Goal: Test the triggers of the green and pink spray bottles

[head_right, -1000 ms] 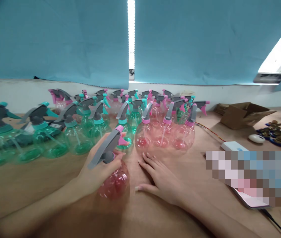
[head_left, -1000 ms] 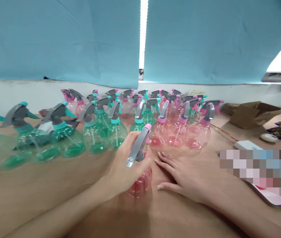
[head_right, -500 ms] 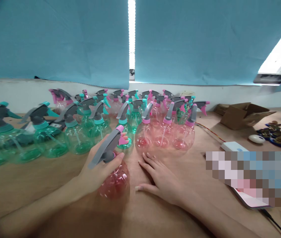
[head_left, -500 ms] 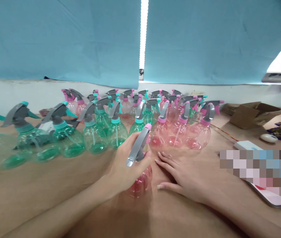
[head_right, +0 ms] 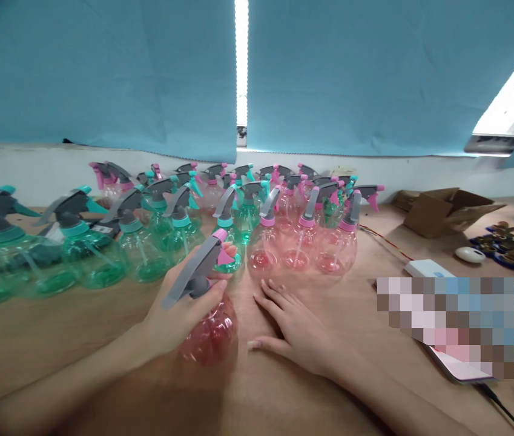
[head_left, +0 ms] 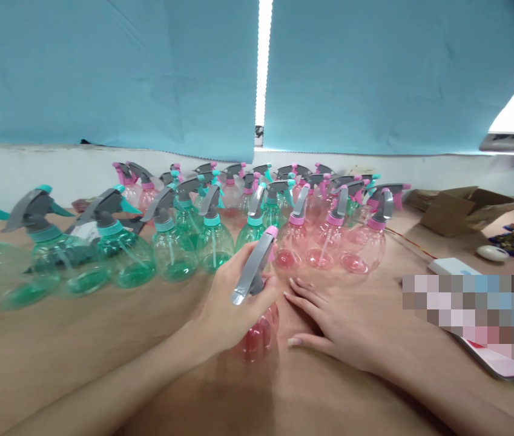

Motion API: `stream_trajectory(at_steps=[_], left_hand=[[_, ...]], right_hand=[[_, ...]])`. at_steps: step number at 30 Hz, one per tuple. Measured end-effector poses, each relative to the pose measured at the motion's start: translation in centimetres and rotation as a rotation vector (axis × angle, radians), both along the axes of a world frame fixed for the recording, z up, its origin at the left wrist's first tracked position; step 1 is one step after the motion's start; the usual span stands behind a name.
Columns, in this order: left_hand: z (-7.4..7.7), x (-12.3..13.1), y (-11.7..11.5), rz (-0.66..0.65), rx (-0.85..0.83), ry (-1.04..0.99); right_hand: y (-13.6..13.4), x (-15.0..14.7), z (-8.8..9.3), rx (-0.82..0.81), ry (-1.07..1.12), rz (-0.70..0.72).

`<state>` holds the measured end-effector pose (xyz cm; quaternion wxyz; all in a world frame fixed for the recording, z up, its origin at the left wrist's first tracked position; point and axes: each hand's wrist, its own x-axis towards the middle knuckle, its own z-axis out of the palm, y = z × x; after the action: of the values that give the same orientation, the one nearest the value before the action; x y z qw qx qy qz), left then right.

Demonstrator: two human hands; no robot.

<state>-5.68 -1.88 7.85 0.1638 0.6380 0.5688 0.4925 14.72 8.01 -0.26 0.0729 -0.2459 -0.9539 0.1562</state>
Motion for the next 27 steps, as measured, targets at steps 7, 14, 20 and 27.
stream_trajectory(at_steps=[7,14,20,27], left_hand=[[-0.14,-0.02,0.08,-0.004,-0.02,-0.035],[0.1,-0.02,0.24,-0.01,-0.009,-0.036],[0.12,-0.4,0.18,-0.086,-0.007,-0.054],[0.75,-0.11,0.16,-0.1,0.004,-0.073]], right_hand=[[0.03,0.11,-0.19,0.003,0.024,0.002],[-0.1,-0.07,0.29,-0.013,-0.015,-0.012],[-0.14,-0.13,0.63,-0.023,-0.028,-0.015],[-0.21,-0.17,0.76,-0.038,-0.036,-0.013]])
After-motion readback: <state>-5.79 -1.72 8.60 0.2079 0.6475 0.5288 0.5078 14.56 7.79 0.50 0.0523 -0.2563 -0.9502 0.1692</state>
